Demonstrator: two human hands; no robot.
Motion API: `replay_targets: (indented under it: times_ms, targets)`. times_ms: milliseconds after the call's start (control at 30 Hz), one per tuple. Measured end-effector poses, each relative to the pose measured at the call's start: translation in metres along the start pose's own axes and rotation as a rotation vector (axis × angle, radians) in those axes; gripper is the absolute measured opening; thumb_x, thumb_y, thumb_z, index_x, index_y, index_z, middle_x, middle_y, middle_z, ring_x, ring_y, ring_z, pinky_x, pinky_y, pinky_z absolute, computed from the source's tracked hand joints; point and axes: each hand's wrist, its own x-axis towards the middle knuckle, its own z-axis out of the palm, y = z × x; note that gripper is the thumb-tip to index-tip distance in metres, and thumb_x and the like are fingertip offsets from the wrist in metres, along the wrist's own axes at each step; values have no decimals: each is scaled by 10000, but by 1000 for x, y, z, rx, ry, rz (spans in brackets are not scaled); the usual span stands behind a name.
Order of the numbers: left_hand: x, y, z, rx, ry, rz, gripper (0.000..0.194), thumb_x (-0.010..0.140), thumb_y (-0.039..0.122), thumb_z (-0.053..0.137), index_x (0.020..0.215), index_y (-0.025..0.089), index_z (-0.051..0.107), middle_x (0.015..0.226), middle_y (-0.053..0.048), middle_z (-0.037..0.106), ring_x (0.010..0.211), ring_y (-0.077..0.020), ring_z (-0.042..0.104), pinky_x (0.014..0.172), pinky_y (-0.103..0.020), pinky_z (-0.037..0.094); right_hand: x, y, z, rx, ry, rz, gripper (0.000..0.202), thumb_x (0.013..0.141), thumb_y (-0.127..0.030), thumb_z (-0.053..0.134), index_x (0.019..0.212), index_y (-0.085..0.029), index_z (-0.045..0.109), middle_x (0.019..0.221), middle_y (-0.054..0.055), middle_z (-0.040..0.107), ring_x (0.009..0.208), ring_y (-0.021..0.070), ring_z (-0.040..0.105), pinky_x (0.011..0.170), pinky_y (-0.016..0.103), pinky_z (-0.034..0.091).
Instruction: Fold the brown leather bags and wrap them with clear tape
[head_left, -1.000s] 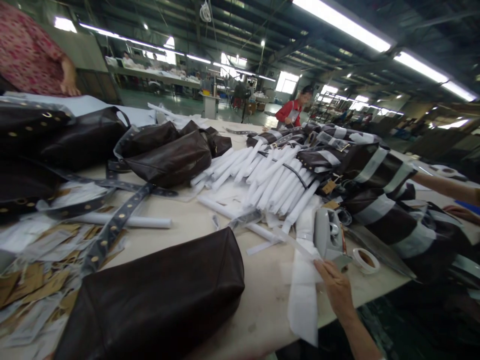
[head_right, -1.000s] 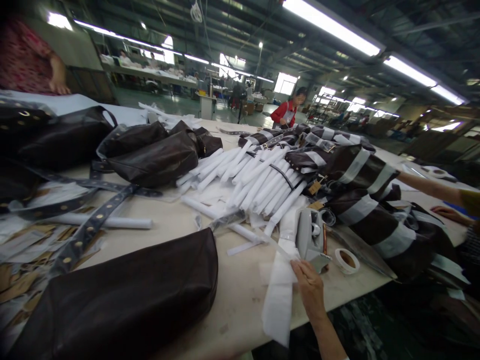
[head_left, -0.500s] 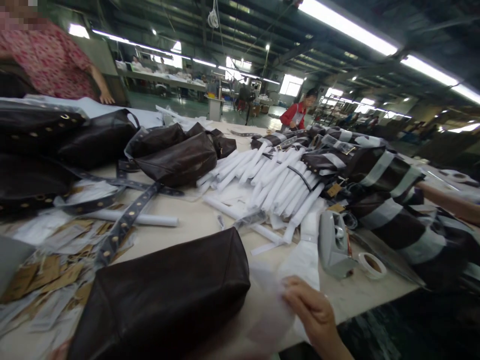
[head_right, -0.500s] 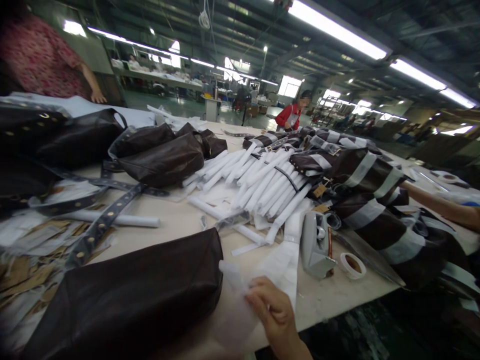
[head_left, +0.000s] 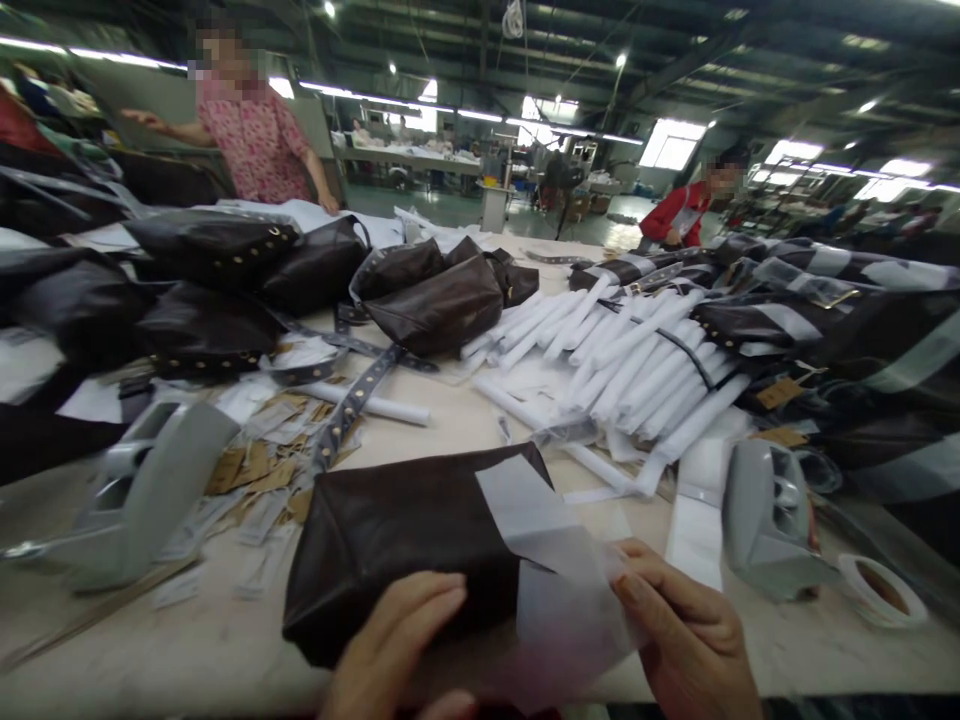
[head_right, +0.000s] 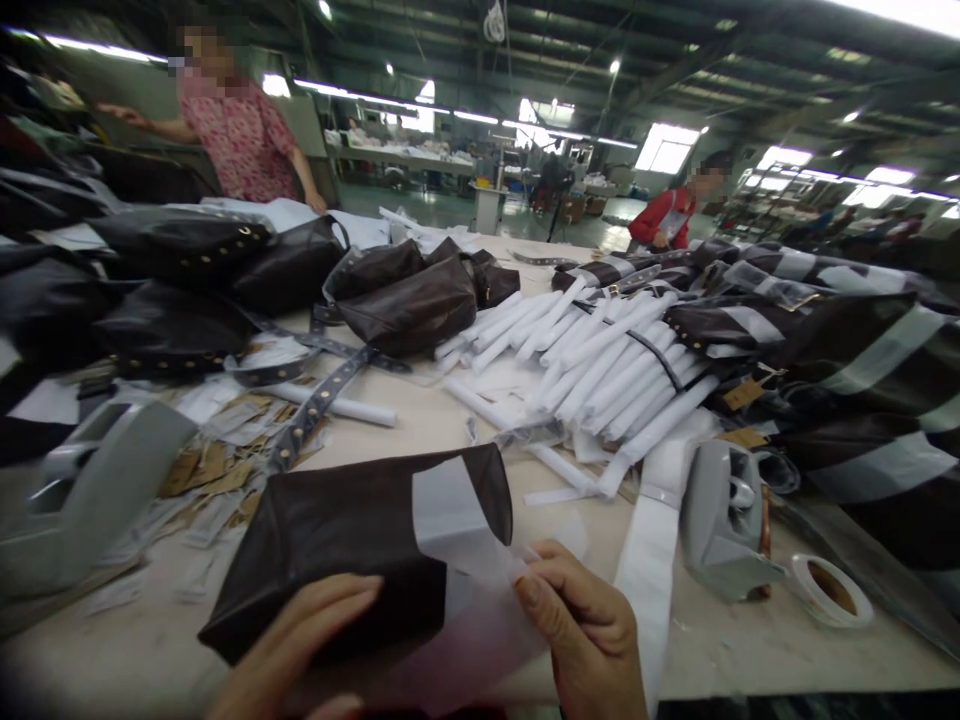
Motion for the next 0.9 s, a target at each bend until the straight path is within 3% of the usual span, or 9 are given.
replay_targets:
  times_ms: [100,200,267,367,533,667,767,833,900]
  targets:
    - [32,18,32,-346,-131,-34,526,800,595,533,1068,149,603,928,-111,643,826,-199,602,707,-252,499,0,5,12,-157,69,-76,121,796,-311,630,776,-248,732,847,56,662,727,166,606,586,220,499]
    - [55,34,50,-694,-306,-265,518,872,584,389,656,145,557,613,-28,525,563,-110,478,523,-203,375,-4,10,7,-346,105,-188,141,789,-336,631,833,-258,741,904,69,688,803,208,638,662,269,546]
    - [60,39,49,-860,-378,-453,544,868,587,376,547,154,450,547,3,432,509,-82,386,481,-200,291,-7,17,-2,-394,136,-208,184,812,-329,602,928,-265,730,953,68,694,842,216,652,716,288,560]
    - [59,39,37,-1052,-425,-735,531,746,627,522,517,165,400,500,31,354,476,-67,300,450,-207,204,-10,32,-18,-349,152,-167,281,826,-280,587,1095,-264,668,1068,75,669,852,204,667,731,275,565]
    - [56,28,28,-1303,-362,-1092,395,620,455,660,492,157,435,454,51,341,427,-51,234,442,-215,139,-11,50,-24,-414,-86,-240,651,722,-237,701,1331,-240,469,1295,132,539,1063,275,604,887,353,518]
    - [59,28,29,-1522,-267,-1130,275,566,324,680,497,122,507,527,17,442,462,-63,325,471,-212,213,-12,45,-13,-603,-272,-288,856,661,-233,747,1413,-251,339,1396,122,438,1256,326,431,977,429,449]
    - [66,36,25,-1560,-229,-1145,231,538,295,689,545,95,574,540,8,457,473,-68,352,477,-205,244,-14,42,-1,-592,-255,-326,922,625,-266,774,1424,-254,314,1412,116,415,1279,339,397,986,447,444]
    - [69,41,20,-1581,-254,-1109,227,551,298,688,583,92,597,545,12,453,470,-60,348,473,-196,253,-15,44,5,-516,-204,-366,783,675,-265,738,1381,-276,400,1354,101,490,1223,313,476,949,402,484]
    - [70,42,17,-1525,-303,-963,256,649,351,646,618,100,610,628,-13,504,492,-63,381,484,-194,291,-18,48,7,-429,-181,-368,519,769,-239,645,1272,-307,538,1246,71,588,1124,265,569,895,340,520]
